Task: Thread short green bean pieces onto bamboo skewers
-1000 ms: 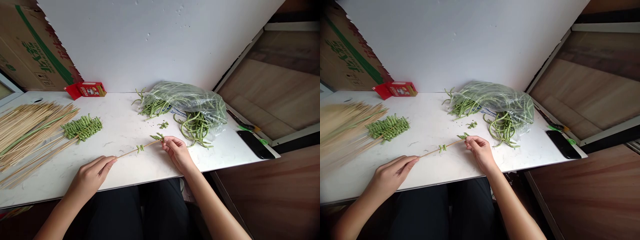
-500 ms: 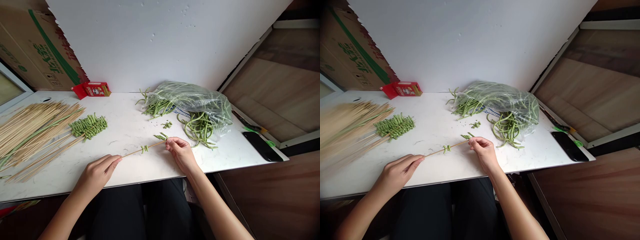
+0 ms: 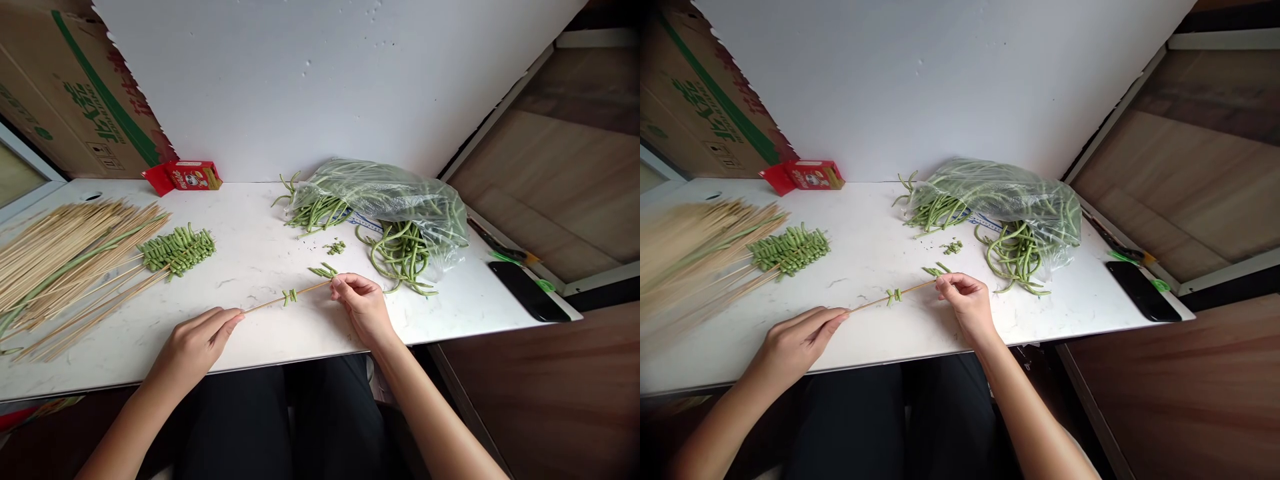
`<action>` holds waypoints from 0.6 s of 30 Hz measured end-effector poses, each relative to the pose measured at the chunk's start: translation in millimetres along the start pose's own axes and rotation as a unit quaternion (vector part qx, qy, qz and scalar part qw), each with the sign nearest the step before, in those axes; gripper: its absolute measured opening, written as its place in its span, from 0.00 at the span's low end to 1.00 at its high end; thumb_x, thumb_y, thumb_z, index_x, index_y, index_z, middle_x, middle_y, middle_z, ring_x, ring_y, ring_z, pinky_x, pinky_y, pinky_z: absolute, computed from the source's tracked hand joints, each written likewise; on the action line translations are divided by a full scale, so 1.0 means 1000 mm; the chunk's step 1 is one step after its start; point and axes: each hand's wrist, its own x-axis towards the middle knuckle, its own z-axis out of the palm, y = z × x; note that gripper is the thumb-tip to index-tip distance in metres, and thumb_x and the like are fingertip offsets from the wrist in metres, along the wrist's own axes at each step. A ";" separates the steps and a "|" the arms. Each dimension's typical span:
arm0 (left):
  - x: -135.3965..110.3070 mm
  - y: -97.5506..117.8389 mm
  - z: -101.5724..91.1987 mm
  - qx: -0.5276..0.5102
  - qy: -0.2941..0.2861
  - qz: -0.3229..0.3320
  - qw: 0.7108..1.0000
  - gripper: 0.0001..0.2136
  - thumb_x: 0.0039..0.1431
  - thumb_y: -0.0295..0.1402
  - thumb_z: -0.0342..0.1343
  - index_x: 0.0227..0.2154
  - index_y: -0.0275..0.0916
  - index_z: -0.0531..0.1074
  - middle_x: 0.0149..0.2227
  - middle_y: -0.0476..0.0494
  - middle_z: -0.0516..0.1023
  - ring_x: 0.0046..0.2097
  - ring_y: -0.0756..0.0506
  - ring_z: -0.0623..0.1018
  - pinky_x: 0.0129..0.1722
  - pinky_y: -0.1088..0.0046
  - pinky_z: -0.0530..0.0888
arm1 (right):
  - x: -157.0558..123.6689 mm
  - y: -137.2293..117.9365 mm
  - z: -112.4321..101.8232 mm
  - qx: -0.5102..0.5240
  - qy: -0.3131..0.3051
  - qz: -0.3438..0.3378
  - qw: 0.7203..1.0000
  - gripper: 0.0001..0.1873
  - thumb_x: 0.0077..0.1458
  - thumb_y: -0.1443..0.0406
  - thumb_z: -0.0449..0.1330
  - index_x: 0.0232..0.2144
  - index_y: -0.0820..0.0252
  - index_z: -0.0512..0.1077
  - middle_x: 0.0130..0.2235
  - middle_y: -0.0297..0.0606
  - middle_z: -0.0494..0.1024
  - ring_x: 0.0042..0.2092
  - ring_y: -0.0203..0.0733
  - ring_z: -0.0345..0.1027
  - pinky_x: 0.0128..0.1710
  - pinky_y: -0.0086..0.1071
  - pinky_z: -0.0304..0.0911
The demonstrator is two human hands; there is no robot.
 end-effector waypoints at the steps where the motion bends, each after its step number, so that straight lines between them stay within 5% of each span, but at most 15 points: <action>1: 0.000 0.000 0.000 0.000 -0.001 0.000 1.000 0.07 0.71 0.25 0.59 0.47 0.39 0.78 0.39 0.46 0.85 0.38 0.48 0.84 0.43 0.74 0.78 | 0.000 0.000 0.000 0.002 0.000 0.003 1.000 0.15 0.49 0.51 0.79 0.31 0.55 0.86 0.31 0.37 0.81 0.33 0.41 0.70 0.39 0.37 0.69; 18: 0.001 0.003 0.001 0.007 -0.005 0.015 1.000 0.07 0.71 0.25 0.59 0.48 0.40 0.78 0.39 0.47 0.85 0.37 0.48 0.84 0.43 0.74 0.79 | -0.010 0.001 0.013 -0.032 -0.019 0.004 0.999 0.14 0.50 0.52 0.78 0.28 0.55 0.85 0.32 0.37 0.83 0.33 0.41 0.72 0.37 0.37 0.71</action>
